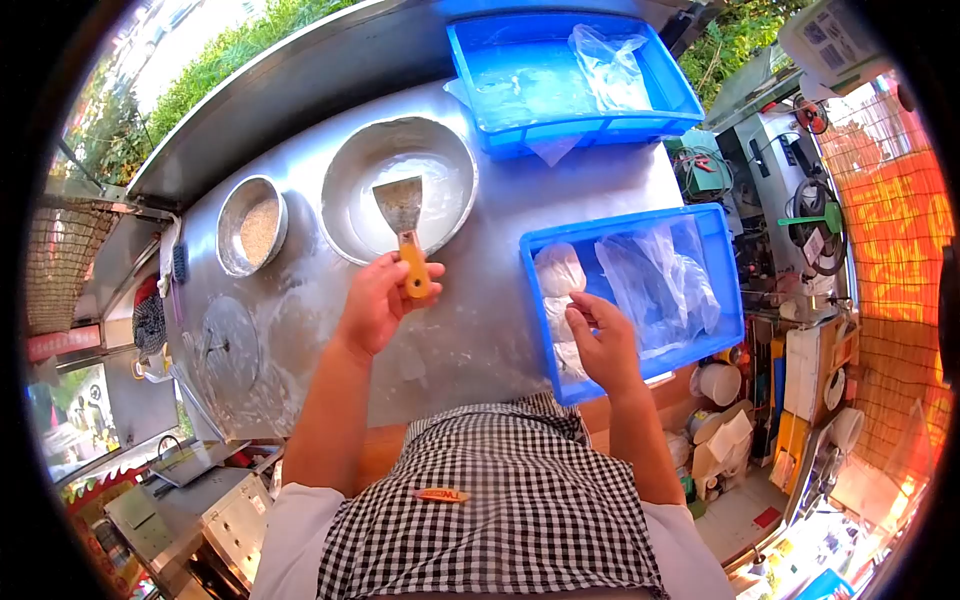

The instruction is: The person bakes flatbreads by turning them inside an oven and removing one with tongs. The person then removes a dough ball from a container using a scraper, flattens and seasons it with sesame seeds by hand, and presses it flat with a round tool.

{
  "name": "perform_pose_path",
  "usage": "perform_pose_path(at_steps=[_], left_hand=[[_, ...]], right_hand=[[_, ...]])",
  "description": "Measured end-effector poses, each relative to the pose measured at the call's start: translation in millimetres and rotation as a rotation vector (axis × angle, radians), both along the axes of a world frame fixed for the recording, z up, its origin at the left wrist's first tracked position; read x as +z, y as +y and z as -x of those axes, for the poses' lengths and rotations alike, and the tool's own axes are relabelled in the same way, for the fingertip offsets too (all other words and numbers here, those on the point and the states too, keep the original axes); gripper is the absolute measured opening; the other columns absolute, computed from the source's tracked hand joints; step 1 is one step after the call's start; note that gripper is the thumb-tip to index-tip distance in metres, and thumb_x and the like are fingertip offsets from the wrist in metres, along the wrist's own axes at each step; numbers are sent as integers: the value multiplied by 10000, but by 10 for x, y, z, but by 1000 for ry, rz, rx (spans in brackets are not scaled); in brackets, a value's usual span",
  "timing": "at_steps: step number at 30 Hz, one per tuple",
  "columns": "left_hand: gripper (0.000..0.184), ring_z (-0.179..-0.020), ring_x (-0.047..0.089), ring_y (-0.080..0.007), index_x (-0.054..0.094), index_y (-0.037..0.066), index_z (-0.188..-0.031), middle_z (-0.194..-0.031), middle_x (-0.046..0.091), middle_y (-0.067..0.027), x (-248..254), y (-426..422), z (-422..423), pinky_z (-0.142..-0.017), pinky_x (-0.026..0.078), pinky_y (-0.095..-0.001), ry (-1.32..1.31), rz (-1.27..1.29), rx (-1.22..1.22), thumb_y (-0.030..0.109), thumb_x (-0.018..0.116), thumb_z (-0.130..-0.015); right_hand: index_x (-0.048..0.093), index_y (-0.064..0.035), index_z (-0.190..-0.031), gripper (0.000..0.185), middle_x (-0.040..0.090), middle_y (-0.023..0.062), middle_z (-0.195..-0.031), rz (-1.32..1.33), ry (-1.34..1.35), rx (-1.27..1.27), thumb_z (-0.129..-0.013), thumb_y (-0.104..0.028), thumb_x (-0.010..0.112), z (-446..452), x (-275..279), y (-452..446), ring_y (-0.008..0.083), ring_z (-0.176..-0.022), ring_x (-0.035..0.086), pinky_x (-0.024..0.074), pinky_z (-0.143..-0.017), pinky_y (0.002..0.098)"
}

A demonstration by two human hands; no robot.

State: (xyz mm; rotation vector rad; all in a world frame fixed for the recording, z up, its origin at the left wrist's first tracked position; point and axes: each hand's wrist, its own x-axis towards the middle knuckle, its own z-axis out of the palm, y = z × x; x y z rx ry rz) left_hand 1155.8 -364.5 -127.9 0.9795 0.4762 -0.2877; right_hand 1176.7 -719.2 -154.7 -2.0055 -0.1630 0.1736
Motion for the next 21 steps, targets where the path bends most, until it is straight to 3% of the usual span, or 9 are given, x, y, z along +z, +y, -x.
perform_pose_path(at_steps=[3, 4, 6, 9, 12, 13, 15, 19, 21], left_hand=[[371, -1158, 709, -286, 575, 13, -1406, -1330, 691, -177, -63, -368, 42, -1060, 556, -450, -53, 50, -47, 179, 566, -1074], [374, -1206, 686, -256, 583, 11, -1412, -1340, 685, -151, -44, -503, 48, -1081, 544, -434, -76, 62, -69, 120, 608, -1055], [361, -1207, 675, -224, 606, 6, -1395, -1325, 687, -130, -126, -776, 42, -1079, 539, -414, -146, -53, -149, 94, 628, -1045], [342, -1205, 654, -178, 647, 8, -1382, -1301, 687, -95, -154, -1210, 19, -1046, 544, -369, -244, -283, -291, 74, 647, -1046], [399, -1121, 686, -199, 624, 7, -1427, -1305, 667, -108, -287, -1527, 25, -983, 573, -354, -460, -635, -413, 125, 673, -1049], [400, -1103, 691, -202, 625, -3, -1416, -1308, 662, -112, -323, -1579, 53, -975, 575, -354, -438, -711, -399, 128, 682, -1043], [403, -1065, 701, -209, 627, -22, -1395, -1313, 652, -119, -389, -1663, 74, -959, 579, -354, -400, -864, -378, 133, 698, -1030], [394, -1026, 702, -193, 614, -22, -1357, -1181, 702, -131, -636, -1674, 103, -901, 593, -353, -38, -865, -363, 163, 712, -1022], [437, -946, 718, -232, 620, -38, -1296, -1059, 721, -149, -976, -1681, 178, -855, 591, -390, -59, -797, -400, 273, 721, -1005]], right_hand=[[722, 13, -1245, 287, 768, 136, -1065, -101, 73, 48, -1037, -182, 701, 14, 7, 65, 212, -953, 744, 586, -851, 339], [723, 15, -1246, 288, 767, 124, -1067, -175, 146, 60, -1046, -190, 693, 19, -26, 82, 202, -957, 740, 584, -854, 335], [705, 4, -1302, 315, 757, 74, -1058, -293, 305, 78, -1083, -218, 655, 37, -47, 104, 156, -970, 718, 580, -865, 331], [672, -12, -1360, 348, 758, 67, -1061, -603, 531, 75, -1095, -235, 640, 41, 236, 118, 136, -901, 708, 584, -815, 308], [645, -25, -1395, 362, 744, 53, -1010, -562, 541, 100, -1100, -234, 628, 5, 314, -116, 103, -795, 678, 570, -729, 272], [657, -17, -1371, 342, 718, 29, -955, -527, 506, 64, -1095, -218, 632, -5, 242, -238, 83, -713, 639, 536, -657, 243], [667, -18, -1359, 331, 685, 6, -904, -429, 427, -13, -1090, -209, 637, -10, 237, -503, 74, -701, 617, 518, -642, 243], [715, -14, -1274, 302, 664, -15, -904, -315, 411, -49, -1068, -229, 667, 24, 332, -1106, 84, -711, 597, 502, -643, 261], [736, -22, -1232, 281, 668, -16, -889, -170, 317, -16, -1055, -232, 678, 39, 363, -1324, 98, -722, 604, 503, -650, 284]])
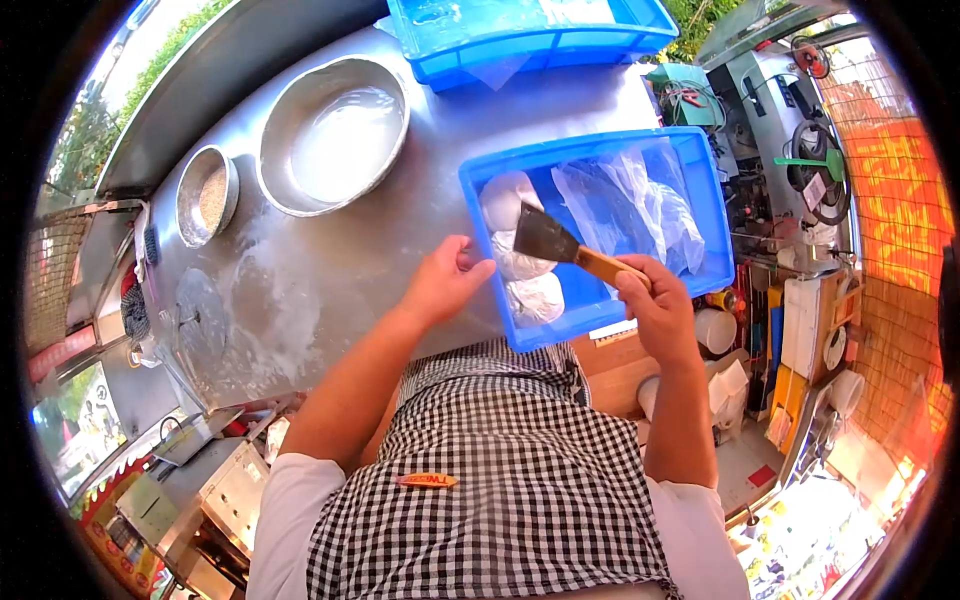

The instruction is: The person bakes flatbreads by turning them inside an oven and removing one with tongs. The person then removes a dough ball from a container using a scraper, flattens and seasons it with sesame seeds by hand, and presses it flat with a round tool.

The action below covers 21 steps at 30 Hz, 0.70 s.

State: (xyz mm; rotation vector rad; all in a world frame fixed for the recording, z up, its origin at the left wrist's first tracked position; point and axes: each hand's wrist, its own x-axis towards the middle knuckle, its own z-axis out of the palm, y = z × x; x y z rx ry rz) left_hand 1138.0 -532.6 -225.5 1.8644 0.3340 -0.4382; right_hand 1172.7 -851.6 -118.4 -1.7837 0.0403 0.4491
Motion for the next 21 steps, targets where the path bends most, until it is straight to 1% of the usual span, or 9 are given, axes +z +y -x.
perform_pose_path(at_steps=[1, 2, 5, 7, 10, 13, 16, 19, 21], left_hand=[[472, -906, 726, -252, 623, -47, -1265, -998, 730, -158, -123, -28, 20, -833, 590, -408, 3, 33, -18, 327, 726, -997], [423, -885, 720, -241, 620, -40, -1214, -969, 727, -149, -247, -59, 28, -810, 587, -401, 33, 39, -12, 315, 715, -1006], [308, -817, 697, -210, 607, -20, -1085, -900, 714, -125, -345, -209, 6, -741, 577, -380, 83, 91, 44, 273, 683, -1031], [256, -763, 679, -189, 589, -6, -1029, -878, 704, -113, -243, -279, -24, -692, 568, -367, 66, 166, 135, 239, 662, -1044], [220, -702, 666, -174, 598, -6, -1037, -840, 697, -95, -114, -303, -118, -640, 561, -348, 45, 123, 131, 208, 647, -1055], [218, -672, 652, -162, 601, 0, -1022, -821, 690, -83, -206, -291, -189, -606, 554, -342, 50, 178, 157, 209, 657, -1050], [212, -660, 647, -159, 609, 2, -1008, -809, 684, -72, -152, -284, -219, -598, 553, -336, 55, 168, 155, 204, 661, -1046], [215, -661, 648, -159, 617, 0, -995, -802, 681, -72, -91, -287, -233, -599, 547, -342, 54, 138, 156, 204, 670, -1039], [222, -658, 649, -164, 620, -2, -986, -797, 682, -80, -181, -280, -201, -599, 540, -349, 25, 124, 147, 208, 673, -1035]], right_hand=[[747, -26, -1211, 271, 670, -16, -882, 69, -49, 26, -1049, -234, 684, 8, 27, -60, 105, -728, 608, 503, -653, 296], [751, -28, -1195, 265, 678, 1, -866, 130, -43, 68, -1039, -234, 691, 19, 76, -90, 118, -729, 616, 506, -657, 308], [759, -33, -1145, 256, 695, 66, -821, 270, -36, 193, -1010, -244, 706, 37, 200, -114, 172, -726, 645, 517, -669, 345], [758, -35, -1111, 263, 701, 128, -793, 305, -51, 278, -992, -265, 711, 55, 217, -3, 226, -716, 672, 527, -674, 372], [742, -37, -1044, 274, 715, 202, -840, 345, -29, 350, -985, -300, 695, 105, 92, 273, 346, -752, 703, 542, -698, 437], [731, -57, -1006, 276, 726, 215, -872, 409, -32, 353, -988, -326, 673, 120, -199, 491, 409, -817, 709, 555, -734, 492], [723, -64, -998, 273, 732, 210, -883, 426, -111, 389, -984, -330, 661, 3, -110, 534, 430, -847, 713, 563, -762, 518], [737, -70, -1042, 275, 742, 210, -899, 428, -169, 365, -975, -327, 663, 90, -111, 605, 436, -871, 719, 569, -775, 529], [747, -70, -1067, 281, 753, 212, -925, 415, -127, 339, -968, -324, 679, 129, -216, 629, 428, -880, 728, 574, -777, 518]])
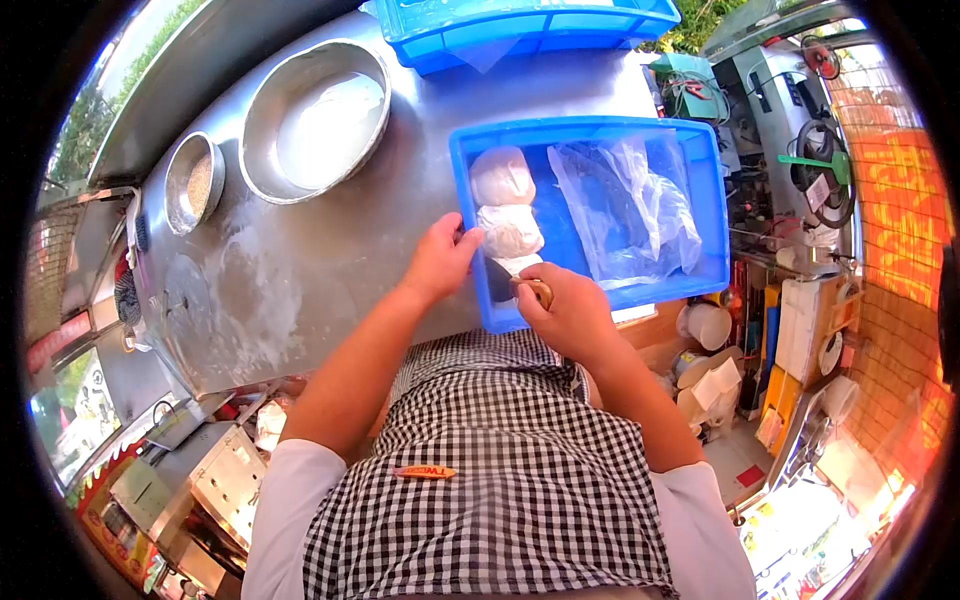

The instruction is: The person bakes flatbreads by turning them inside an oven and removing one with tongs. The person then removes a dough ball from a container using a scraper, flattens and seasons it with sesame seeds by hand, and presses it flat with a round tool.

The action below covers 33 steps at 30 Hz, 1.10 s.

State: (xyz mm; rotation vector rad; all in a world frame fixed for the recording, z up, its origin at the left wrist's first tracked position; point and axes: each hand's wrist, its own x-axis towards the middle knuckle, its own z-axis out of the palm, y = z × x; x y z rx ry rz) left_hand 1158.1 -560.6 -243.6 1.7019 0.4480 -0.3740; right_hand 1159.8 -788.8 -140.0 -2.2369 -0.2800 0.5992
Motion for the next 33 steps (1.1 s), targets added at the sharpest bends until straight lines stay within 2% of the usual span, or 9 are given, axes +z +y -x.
perform_pose_path(at_steps=[7, 12, 17, 21, 22, 25, 28, 31, 33], left_hand=[[273, -660, 664, -204, 623, -20, -981, -802, 696, -127, -57, 23, -16, -607, 527, -385, -36, -73, -19, 242, 683, -1022], [292, -723, 687, -262, 625, -27, -974, -815, 706, -159, -212, 28, -10, -664, 536, -416, -96, -9, 18, 256, 684, -1015], [319, -768, 693, -329, 632, -33, -970, -825, 698, -195, -210, 90, -113, -716, 539, -448, -108, -106, -29, 280, 681, -1011], [346, -782, 701, -352, 643, -34, -966, -842, 698, -216, -108, 93, -219, -722, 539, -465, -138, -174, -38, 307, 687, -1007], [351, -787, 704, -355, 646, -34, -964, -845, 698, -220, -94, 88, -218, -724, 539, -468, -158, -198, -44, 312, 688, -1006], [355, -797, 717, -344, 674, -39, -1021, -843, 711, -208, -116, 117, -206, -734, 550, -460, -128, -190, -60, 315, 698, -1000], [365, -814, 723, -325, 684, -39, -1131, -888, 727, -196, -121, 112, -150, -752, 564, -441, -163, -147, -2, 299, 707, -995], [368, -882, 723, -299, 677, -25, -1220, -985, 735, -185, -24, 90, -86, -775, 572, -423, -238, -197, 105, 250, 727, -982], [341, -929, 709, -321, 677, -11, -1223, -1037, 726, -177, 163, 83, -38, -820, 565, -430, -399, -277, 119, 201, 736, -963]], right_hand=[[768, -67, -1148, 316, 769, 211, -958, -119, 100, -79, -932, -297, 763, -163, 77, -195, 394, -872, 748, 591, -795, 462], [787, -143, -1148, 234, 740, 120, -1027, 32, -22, 183, -939, -244, 757, -421, 625, -314, 347, -946, 723, 576, -824, 428], [787, -150, -1105, 206, 701, 113, -993, 200, -17, 484, -934, -255, 739, -538, 891, -248, 357, -949, 707, 565, -827, 487], [796, -159, -1159, 227, 702, 101, -1007, 370, -10, 651, -954, -231, 729, -523, 540, 21, 337, -940, 701, 560, -828, 465], [794, -152, -1131, 216, 708, 98, -1019, 303, 47, 680, -966, -252, 697, -580, 424, 86, 342, -972, 706, 563, -851, 475], [790, -147, -1122, 212, 707, 102, -1024, 401, 54, 717, -963, -257, 704, -642, 449, 196, 347, -981, 704, 561, -854, 474], [790, -143, -1126, 209, 712, 106, -1037, 356, 3, 721, -953, -237, 719, -611, 557, 175, 350, -984, 704, 562, -860, 470], [793, -138, -1107, 200, 725, 107, -1063, 281, 10, 667, -947, -243, 735, -578, 348, 192, 347, -989, 705, 563, -865, 463], [796, -134, -1113, 215, 739, 135, -1048, 271, 10, 652, -945, -253, 734, -660, 404, 148, 369, -989, 711, 568, -864, 485]])
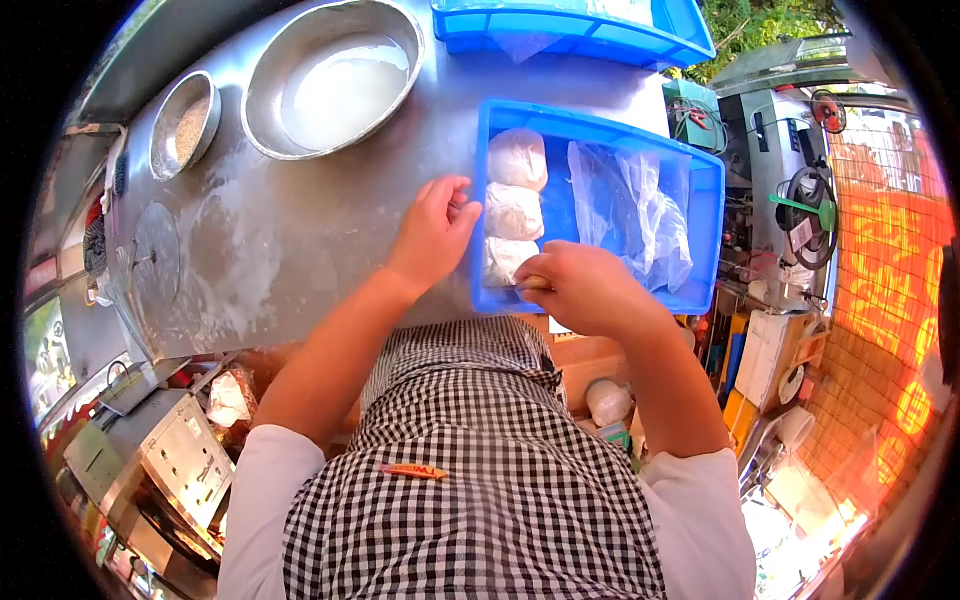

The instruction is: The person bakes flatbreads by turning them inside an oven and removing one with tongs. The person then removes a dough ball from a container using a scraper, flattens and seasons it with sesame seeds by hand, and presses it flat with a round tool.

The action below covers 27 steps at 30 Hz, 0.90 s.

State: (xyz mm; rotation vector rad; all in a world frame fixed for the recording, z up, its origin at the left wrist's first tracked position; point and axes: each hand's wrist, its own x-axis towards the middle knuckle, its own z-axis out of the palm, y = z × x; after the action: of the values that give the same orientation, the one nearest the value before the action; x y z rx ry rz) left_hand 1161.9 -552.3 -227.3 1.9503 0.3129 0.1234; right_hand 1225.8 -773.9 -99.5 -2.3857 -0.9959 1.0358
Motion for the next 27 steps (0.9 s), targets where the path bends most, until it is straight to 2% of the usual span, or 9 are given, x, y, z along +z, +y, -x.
perform_pose_path(at_steps=[1, 4, 7, 10, 13, 16, 22, 25, 27], left_hand=[[332, -952, 702, -333, 678, -3, -1225, -1064, 721, -173, 123, -12, 55, -842, 562, -434, -71, -43, 1, 176, 741, -953], [314, -988, 681, -361, 688, 17, -1207, -1095, 709, -148, 340, -12, 189, -913, 539, -462, -252, -322, -152, 112, 742, -912], [340, -1008, 662, -353, 696, 39, -1231, -1112, 694, -140, 439, -90, 320, -943, 518, -476, -353, -419, -308, 89, 748, -899], [351, -1070, 668, -324, 706, 57, -1222, -1153, 702, -119, 390, -163, 401, -1009, 504, -510, -399, -442, -448, 132, 770, -886], [376, -1141, 663, -299, 706, 55, -1225, -1187, 698, -107, 382, -240, 481, -1114, 458, -532, -327, -470, -566, 189, 776, -881], [423, -1218, 647, -290, 698, 54, -1252, -1236, 691, -114, 353, -276, 551, -1225, 366, -543, -285, -481, -618, 254, 779, -888], [611, -1354, 585, -329, 634, -4, -1375, -1381, 658, -171, 290, -345, 656, -1294, 223, -598, -260, -610, -648, 395, 741, -925], [719, -1410, 548, -340, 604, -25, -1424, -1448, 630, -188, 266, -445, 662, -1305, 149, -629, -189, -674, -626, 512, 686, -951], [783, -1432, 534, -334, 595, -17, -1447, -1484, 612, -191, 289, -512, 648, -1307, 104, -645, -137, -742, -612, 588, 655, -953]], right_hand=[[798, -132, -1115, 222, 746, 149, -1041, -3, 8, -11, -944, -259, 734, -24, 65, -32, 380, -989, 714, 570, -863, 496], [794, -127, -1113, 211, 724, 112, -967, -186, -1, -96, -910, -184, 799, -162, 263, -233, 336, -910, 696, 554, -802, 436], [796, -115, -1118, 224, 715, 118, -928, -168, -72, -240, -897, -146, 810, -214, 483, -339, 326, -877, 694, 546, -774, 426], [790, -112, -1091, 204, 726, 145, -995, -106, -161, -253, -929, -232, 765, -223, 413, -405, 389, -949, 706, 565, -814, 477], [788, -117, -1095, 210, 719, 145, -985, -24, -208, -283, -930, -246, 768, -150, 227, -446, 392, -935, 705, 568, -811, 482], [790, -86, -1122, 239, 717, 141, -944, 6, -240, -307, -904, -182, 805, -62, 56, -445, 355, -881, 701, 558, -792, 427], [796, -90, -1141, 249, 734, 144, -960, -10, -230, -373, -918, -201, 800, 0, -2, -495, 351, -887, 709, 565, -807, 432], [798, -86, -1142, 251, 739, 144, -956, 18, -241, -346, -915, -194, 807, -24, 51, -554, 339, -866, 710, 563, -790, 425], [801, -125, -1139, 245, 723, 136, -956, 8, -243, -344, -924, -241, 791, -74, 165, -531, 362, -892, 710, 561, -787, 458]])
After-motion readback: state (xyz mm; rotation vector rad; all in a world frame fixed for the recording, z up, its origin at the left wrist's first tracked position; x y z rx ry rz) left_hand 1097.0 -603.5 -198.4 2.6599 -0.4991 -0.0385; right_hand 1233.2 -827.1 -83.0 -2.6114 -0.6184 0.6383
